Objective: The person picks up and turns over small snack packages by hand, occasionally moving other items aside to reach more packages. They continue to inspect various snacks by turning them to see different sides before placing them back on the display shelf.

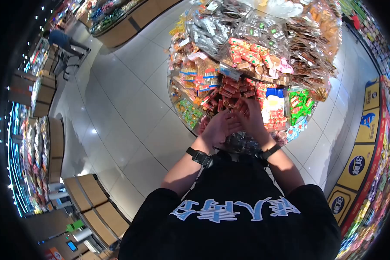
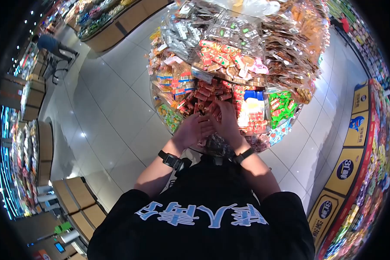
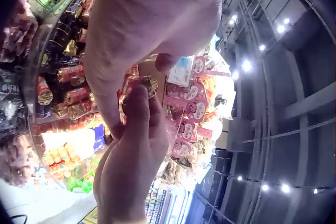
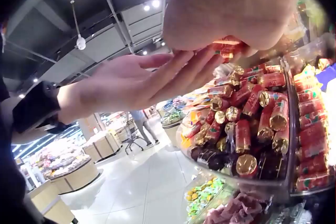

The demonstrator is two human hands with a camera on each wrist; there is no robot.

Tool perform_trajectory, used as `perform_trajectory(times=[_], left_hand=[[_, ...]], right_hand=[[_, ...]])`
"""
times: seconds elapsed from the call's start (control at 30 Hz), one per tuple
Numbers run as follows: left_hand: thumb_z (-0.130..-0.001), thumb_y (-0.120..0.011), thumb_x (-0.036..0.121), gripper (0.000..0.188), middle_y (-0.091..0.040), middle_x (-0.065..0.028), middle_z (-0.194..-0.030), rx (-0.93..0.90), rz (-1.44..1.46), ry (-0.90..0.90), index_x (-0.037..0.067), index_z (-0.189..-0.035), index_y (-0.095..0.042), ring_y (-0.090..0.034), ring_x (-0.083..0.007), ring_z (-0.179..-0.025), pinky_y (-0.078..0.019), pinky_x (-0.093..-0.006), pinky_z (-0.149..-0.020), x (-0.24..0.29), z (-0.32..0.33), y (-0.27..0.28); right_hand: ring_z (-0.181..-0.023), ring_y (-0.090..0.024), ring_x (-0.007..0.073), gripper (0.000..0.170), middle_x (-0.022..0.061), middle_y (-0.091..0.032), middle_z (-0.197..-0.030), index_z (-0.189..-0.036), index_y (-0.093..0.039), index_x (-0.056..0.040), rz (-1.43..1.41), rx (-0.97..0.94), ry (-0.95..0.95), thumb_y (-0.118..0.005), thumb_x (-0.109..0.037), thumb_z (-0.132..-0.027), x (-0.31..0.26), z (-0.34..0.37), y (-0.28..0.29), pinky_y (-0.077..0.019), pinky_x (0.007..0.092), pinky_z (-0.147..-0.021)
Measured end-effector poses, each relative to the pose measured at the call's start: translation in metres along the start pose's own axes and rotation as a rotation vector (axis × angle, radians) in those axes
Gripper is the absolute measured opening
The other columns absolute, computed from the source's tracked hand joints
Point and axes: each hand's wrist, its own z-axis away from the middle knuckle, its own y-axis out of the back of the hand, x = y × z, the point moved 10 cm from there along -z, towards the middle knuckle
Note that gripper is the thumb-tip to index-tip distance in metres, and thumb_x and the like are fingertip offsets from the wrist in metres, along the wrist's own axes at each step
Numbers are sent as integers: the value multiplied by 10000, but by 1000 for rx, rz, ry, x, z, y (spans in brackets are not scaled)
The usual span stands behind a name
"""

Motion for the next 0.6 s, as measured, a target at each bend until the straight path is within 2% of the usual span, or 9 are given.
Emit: perform_trajectory(times=[0.1, 0.13, 0.3, 0.33, 0.4, 0.43, 0.47, 0.6], left_hand=[[-997, -393, 348, 486, -561, -229, -1238, -6, -142, -58, -49, -1271, -457, -567, -352, -1141, -439, -458, -1035, 15, -2, 0], [-996, -395, 346, 492, -557, -228, -1246, 29, -174, -59, -54, -1276, -453, -558, -352, -1154, -438, -460, -1035, 19, 0, 3], [-993, -406, 289, 468, -541, -222, -1279, 160, -227, -69, -79, -1279, -448, -513, -340, -1213, -435, -464, -1036, 36, 5, 25], [-995, -409, 244, 383, -593, -198, -1211, 214, -227, -61, -65, -1197, -509, -567, -320, -1148, -457, -447, -1016, 41, 5, 29], [-992, -422, 235, 328, -630, -178, -1136, 107, -198, -75, -40, -1121, -546, -605, -307, -1087, -471, -437, -1005, 51, -5, 30], [-991, -428, 230, 306, -648, -168, -1098, 56, -176, -82, -27, -1083, -564, -624, -300, -1057, -478, -431, -1000, 53, -7, 29], [-984, -443, 223, 265, -673, -139, -1009, 135, -191, -123, -1, -1005, -582, -655, -286, -990, -499, -419, -981, 56, -9, 39], [-970, -463, 206, 250, -666, -143, -1016, 182, -257, -148, -11, -1009, -581, -646, -293, -1012, -500, -421, -982, 63, -27, 53]], right_hand=[[-1014, -536, 382, 440, 200, -575, -1050, -1176, -545, -22, 76, 165, -184, -692, -221, -813, 28, -29, 1, -432, 469, -899], [-960, -565, 381, 451, 194, -594, -1032, -1185, -532, -23, 83, 189, -156, -701, -242, -829, 37, -40, -4, -466, 459, -845], [-1056, -487, 427, 504, 243, -526, -1068, -1152, -483, 14, 220, 335, -244, -708, -247, -785, 63, -68, -28, -376, 546, -944], [-1058, -477, 436, 503, 252, -518, -1058, -1141, -475, 20, 242, 375, -279, -709, -242, -782, 58, -66, -31, -366, 552, -950], [-1067, -436, 467, 497, 280, -474, -1055, -1100, -443, 27, 328, 456, -275, -714, -230, -772, 49, -63, -34, -340, 571, -956], [-1074, -431, 466, 495, 281, -468, -1064, -1095, -441, 26, 284, 462, -307, -715, -228, -771, 55, -62, -37, -334, 572, -961], [-1081, -425, 465, 492, 283, -461, -1073, -1091, -438, 25, 239, 466, -339, -715, -225, -770, 63, -63, -40, -328, 573, -965], [-1076, -443, 450, 507, 248, -475, -1126, -1142, -472, -18, 144, 511, -375, -738, -245, -774, 80, -58, -42, -366, 527, -932]])
